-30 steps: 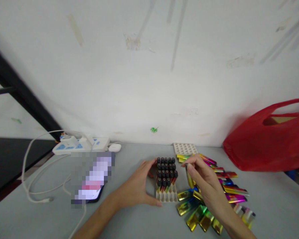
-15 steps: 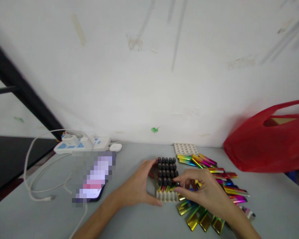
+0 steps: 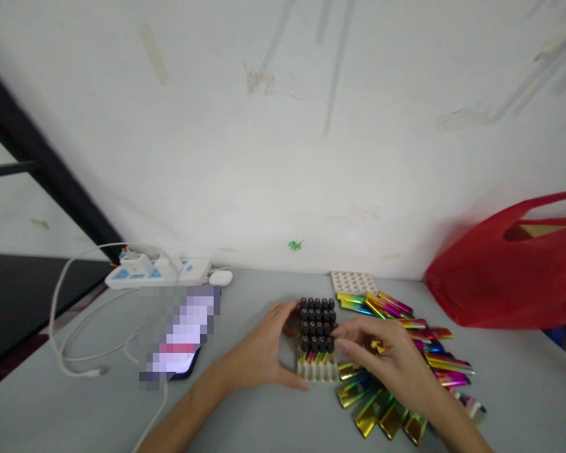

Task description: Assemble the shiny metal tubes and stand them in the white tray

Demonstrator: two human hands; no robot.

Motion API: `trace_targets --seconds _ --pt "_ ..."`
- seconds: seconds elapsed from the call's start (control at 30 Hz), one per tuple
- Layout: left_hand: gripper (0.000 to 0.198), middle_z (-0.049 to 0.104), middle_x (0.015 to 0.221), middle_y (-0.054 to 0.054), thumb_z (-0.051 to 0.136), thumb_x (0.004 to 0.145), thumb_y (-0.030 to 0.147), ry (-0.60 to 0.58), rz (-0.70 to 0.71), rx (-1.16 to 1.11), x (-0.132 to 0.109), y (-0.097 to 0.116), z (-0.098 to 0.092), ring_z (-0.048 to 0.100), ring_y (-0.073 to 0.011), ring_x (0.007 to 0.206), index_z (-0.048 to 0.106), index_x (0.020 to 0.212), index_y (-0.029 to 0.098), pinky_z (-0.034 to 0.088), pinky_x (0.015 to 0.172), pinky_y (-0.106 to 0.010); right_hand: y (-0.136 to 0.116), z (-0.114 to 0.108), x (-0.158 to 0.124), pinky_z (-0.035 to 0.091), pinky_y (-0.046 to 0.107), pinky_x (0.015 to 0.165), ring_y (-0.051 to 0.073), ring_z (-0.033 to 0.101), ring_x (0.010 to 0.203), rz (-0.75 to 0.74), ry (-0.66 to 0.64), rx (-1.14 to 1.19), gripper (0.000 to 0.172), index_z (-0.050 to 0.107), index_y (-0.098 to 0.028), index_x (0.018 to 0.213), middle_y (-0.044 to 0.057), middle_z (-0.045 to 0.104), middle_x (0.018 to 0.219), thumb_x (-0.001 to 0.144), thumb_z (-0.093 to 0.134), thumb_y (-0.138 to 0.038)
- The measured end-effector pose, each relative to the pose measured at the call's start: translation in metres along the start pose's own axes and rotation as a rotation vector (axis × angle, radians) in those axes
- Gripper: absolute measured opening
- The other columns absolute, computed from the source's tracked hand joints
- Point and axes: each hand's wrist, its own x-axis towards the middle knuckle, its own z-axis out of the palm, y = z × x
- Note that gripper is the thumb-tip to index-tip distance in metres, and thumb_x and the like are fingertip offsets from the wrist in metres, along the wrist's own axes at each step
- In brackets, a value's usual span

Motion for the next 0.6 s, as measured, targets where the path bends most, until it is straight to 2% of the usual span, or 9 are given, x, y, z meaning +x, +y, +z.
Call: trace_targets --seconds 0.1,0.17,0.27,0.37,0.47,0.6 --pt "0.138 0.055 0.157 -0.018 0.11 0.055 0.053 0.0 0.001 -0.006 0.0 0.0 0.0 0.06 -0.0421 0.133 0.039 0.169 0.026 0.052 0.116 -0.056 -0.004 -0.005 0.002 0.044 0.031 0.061 0.018 0.061 0.064 0.012 0.033 -0.079 0.034 0.078 -0.022 0.085 0.0 0.068 0.069 0.106 0.069 -0.047" --pt "0.137 0.055 0.156 -0.018 0.11 0.056 0.053 0.001 -0.002 -0.009 -0.001 0.001 0.0 0.061 -0.041 0.131 0.038 0.169 0.026 0.052 0.115 -0.055 -0.003 -0.009 0.005 0.043 0.032 0.063 0.019 0.061 0.066 0.033 0.029 -0.16 0.032 0.076 -0.022 0.083 0.0 0.067 0.07 0.105 0.068 -0.044" --pt "0.138 0.055 0.156 -0.018 0.111 0.054 0.053 0.002 -0.014 -0.007 -0.001 0.001 0.0 0.062 -0.04 0.129 0.038 0.169 0.026 0.053 0.114 -0.054 0.004 -0.015 0.007 0.047 0.035 0.072 0.022 0.066 0.077 0.064 -0.054 -0.254 0.024 0.08 -0.022 0.087 0.003 0.072 0.081 0.102 0.071 -0.039" --pt "0.138 0.054 0.156 -0.018 0.111 0.054 0.053 -0.002 -0.017 -0.006 -0.001 0.002 -0.001 0.061 -0.0398 0.129 0.038 0.168 0.025 0.054 0.112 -0.053 0.014 -0.02 0.003 0.05 0.037 0.082 0.026 0.067 0.092 0.094 -0.177 -0.291 0.013 0.082 -0.024 0.097 0.004 0.072 0.095 0.093 0.083 -0.036" --pt "0.136 0.055 0.155 -0.018 0.11 0.054 0.053 0.0 -0.014 -0.012 0.0 0.001 -0.001 0.061 -0.0402 0.129 0.039 0.168 0.024 0.053 0.112 -0.053 0.02 -0.023 -0.001 0.051 0.04 0.093 0.031 0.064 0.111 0.12 -0.258 -0.311 0.022 0.082 -0.026 0.104 0.006 0.07 0.11 0.085 0.092 -0.033" --pt "0.135 0.055 0.156 -0.018 0.11 0.055 0.053 0.007 -0.009 -0.023 0.0 0.001 0.0 0.062 -0.0402 0.129 0.04 0.168 0.024 0.052 0.114 -0.053 0.018 -0.02 -0.001 0.046 0.044 0.103 0.032 0.059 0.119 0.147 -0.33 -0.363 0.018 0.081 -0.026 0.1 0.005 0.069 0.113 0.086 0.092 -0.026"
